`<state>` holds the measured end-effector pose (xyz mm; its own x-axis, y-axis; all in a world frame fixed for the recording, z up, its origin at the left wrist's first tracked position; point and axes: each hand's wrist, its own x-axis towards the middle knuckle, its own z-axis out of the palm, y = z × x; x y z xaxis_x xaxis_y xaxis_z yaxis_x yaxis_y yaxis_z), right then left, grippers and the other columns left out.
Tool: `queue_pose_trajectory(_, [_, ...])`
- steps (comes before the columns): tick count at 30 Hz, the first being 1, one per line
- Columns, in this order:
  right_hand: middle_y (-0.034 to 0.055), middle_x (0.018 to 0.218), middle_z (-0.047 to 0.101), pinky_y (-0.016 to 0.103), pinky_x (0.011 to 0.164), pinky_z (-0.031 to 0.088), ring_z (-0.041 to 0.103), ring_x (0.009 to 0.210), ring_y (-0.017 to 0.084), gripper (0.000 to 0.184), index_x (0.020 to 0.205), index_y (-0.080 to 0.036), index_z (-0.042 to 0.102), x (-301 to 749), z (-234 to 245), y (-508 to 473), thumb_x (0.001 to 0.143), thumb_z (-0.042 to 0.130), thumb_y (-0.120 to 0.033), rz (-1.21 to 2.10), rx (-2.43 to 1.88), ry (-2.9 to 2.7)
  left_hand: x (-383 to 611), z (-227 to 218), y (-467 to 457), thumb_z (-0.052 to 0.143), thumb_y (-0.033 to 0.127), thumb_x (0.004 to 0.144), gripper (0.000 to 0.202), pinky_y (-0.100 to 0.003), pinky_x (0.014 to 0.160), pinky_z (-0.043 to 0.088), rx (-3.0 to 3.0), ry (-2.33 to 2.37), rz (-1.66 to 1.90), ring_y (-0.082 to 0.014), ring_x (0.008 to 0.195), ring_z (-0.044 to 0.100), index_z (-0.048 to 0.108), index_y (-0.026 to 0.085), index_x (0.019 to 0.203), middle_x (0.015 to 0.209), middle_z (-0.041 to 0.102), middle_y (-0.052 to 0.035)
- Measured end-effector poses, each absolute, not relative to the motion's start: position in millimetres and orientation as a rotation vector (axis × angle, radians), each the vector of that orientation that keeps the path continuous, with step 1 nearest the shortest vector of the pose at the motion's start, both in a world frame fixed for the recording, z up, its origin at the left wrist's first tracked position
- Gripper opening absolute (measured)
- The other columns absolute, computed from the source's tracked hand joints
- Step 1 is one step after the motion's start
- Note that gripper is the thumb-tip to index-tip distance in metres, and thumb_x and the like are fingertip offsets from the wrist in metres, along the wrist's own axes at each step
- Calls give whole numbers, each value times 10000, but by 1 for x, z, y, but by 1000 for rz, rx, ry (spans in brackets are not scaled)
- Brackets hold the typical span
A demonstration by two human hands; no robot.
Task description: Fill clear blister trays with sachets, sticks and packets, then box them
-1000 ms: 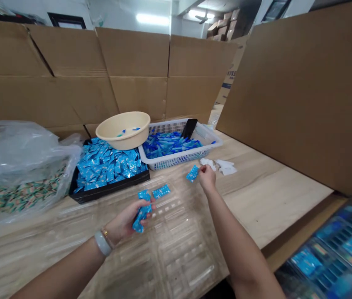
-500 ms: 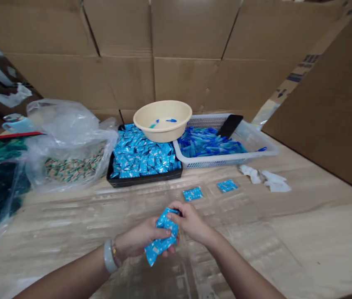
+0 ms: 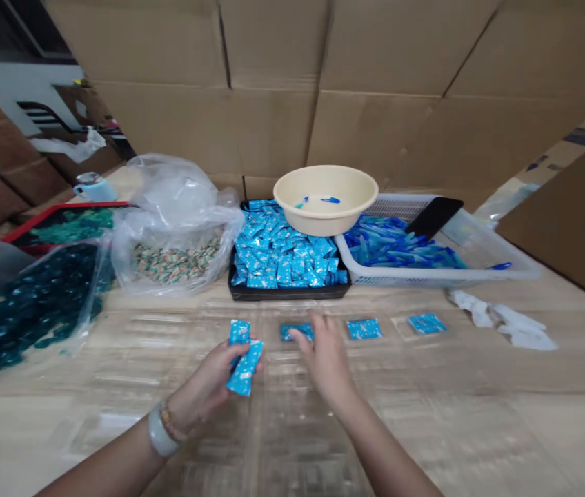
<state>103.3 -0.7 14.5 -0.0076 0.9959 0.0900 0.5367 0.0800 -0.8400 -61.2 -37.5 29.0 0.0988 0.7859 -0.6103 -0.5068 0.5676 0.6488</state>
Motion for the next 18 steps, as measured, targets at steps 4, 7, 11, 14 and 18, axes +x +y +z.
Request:
queue_pose_trajectory(4, [-5, 681, 562, 241, 545, 400, 501, 586, 129, 200, 885, -202, 533, 55, 15, -43, 734, 534, -332, 1232, -1272, -1664, -55, 20, -58, 660, 329, 646, 262, -255, 676, 442, 293, 1091, 1240, -166, 738, 574, 560, 164, 823, 782, 621, -55])
queue_pose_trajectory(7, [-43, 559, 481, 227, 478, 388, 457, 507, 111, 163, 725, -199, 480, 41, 5, -41, 700, 556, -341, 1257, -1315, -1489, -99, 10, -64, 621, 450, 640, 376, -253, 614, 432, 371, 1241, 1298, -147, 672, 550, 541, 164, 872, 738, 596, -37])
queue_pose_trajectory(11, [-28, 643, 527, 263, 536, 444, 506, 577, 131, 220, 753, -198, 472, 23, -3, -9, 633, 592, -337, 1135, -1312, -1248, -216, 18, -51, 560, 408, 653, 328, -214, 491, 373, 835, 1634, 1072, -113, 552, 474, 554, 138, 840, 613, 507, 14])
queue_pose_trajectory(14, [51, 866, 605, 311, 675, 443, 552, 752, 174, 279, 925, -180, 538, -2, -8, 4, 683, 529, -320, 936, -1335, -1354, -283, 38, -39, 572, 348, 644, 360, -210, 495, 359, 1272, 1756, 846, -112, 543, 475, 530, 147, 940, 639, 534, 21])
queue_pose_trajectory(18, [107, 953, 606, 333, 702, 425, 553, 801, 201, 375, 1055, -138, 534, -21, -22, 1, 731, 442, -304, 716, -1461, -1540, -307, 50, -38, 453, 343, 754, 235, -210, 534, 341, 1665, 1639, 494, -114, 576, 475, 574, 153, 821, 659, 565, -1])
